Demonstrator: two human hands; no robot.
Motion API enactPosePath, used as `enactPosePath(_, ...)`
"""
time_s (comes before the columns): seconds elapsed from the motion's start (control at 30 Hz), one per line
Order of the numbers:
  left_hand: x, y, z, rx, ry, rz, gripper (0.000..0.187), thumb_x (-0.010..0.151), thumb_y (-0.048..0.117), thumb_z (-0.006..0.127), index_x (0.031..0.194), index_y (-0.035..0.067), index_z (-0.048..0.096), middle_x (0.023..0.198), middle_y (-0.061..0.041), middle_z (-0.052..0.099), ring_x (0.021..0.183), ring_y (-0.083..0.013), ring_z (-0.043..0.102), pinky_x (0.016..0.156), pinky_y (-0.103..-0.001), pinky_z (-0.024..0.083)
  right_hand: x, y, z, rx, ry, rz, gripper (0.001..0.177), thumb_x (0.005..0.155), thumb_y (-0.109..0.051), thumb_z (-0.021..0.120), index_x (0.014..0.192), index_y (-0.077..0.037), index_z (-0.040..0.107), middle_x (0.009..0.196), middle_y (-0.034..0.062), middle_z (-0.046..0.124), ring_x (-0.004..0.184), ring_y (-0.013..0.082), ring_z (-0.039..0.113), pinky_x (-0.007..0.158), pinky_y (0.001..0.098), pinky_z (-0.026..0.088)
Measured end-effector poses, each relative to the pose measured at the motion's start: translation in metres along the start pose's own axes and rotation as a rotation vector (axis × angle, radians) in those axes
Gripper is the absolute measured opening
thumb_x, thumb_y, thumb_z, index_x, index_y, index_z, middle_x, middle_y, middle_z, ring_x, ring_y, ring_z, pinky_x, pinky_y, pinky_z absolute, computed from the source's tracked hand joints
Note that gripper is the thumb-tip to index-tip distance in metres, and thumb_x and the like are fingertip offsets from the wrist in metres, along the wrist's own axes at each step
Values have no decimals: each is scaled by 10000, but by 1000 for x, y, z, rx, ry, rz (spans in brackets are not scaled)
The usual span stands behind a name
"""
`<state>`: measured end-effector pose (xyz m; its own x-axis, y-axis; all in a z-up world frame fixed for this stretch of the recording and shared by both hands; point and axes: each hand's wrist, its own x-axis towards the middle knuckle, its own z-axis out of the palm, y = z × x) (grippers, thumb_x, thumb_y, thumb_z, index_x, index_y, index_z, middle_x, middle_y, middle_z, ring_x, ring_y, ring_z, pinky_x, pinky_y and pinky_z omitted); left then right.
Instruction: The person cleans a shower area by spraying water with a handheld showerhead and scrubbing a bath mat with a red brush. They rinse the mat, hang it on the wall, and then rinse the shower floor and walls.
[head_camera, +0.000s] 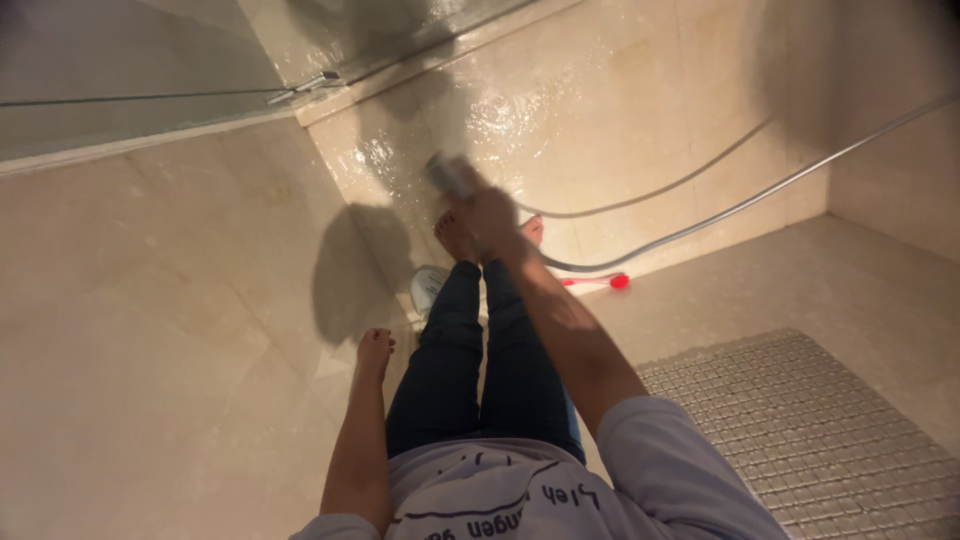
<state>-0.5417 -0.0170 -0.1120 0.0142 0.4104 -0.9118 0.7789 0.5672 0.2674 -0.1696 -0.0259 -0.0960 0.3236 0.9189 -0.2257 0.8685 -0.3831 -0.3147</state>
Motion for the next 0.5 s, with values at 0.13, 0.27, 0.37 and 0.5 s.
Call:
enactPosePath(0.13,-7,2,6,32,-9,-10,288,971,231,575,1117,1,667,915,-133,734,762,-212,691,705,-352,548,-25,-87,59,370,-31,-11,732,787,-630,687,1401,-259,538,843,107,731,785,337,716,688,466,548)
enactPosePath(0.27,-11,5,4,50,-9,-34,294,966,229,577,1122,-5,663,899,-141,738,746,-221,683,684,-365,538,-59,-147,95,678,-402,-210,778,888,-706,583,1507,-246,484,957,85,744,774,293,740,714,439,568)
enactPosePath(0.37,-13,4,1,-78,12,10,298,975,222,579,1093,-39,659,910,-146,713,765,-210,679,678,-359,555,-69,-158,115,602,-533,-180,858,859,-778,545,1532,-256,443,941,96,748,774,269,750,734,409,603)
enactPosePath(0.5,-13,-4,-7,-28,45,-26,286,982,237,569,1088,-3,684,920,-116,719,779,-205,679,691,-341,553,-67,-127,116,286,-608,-88,672,1000,-877,492,1290,-292,650,943,40,790,865,198,765,802,426,588)
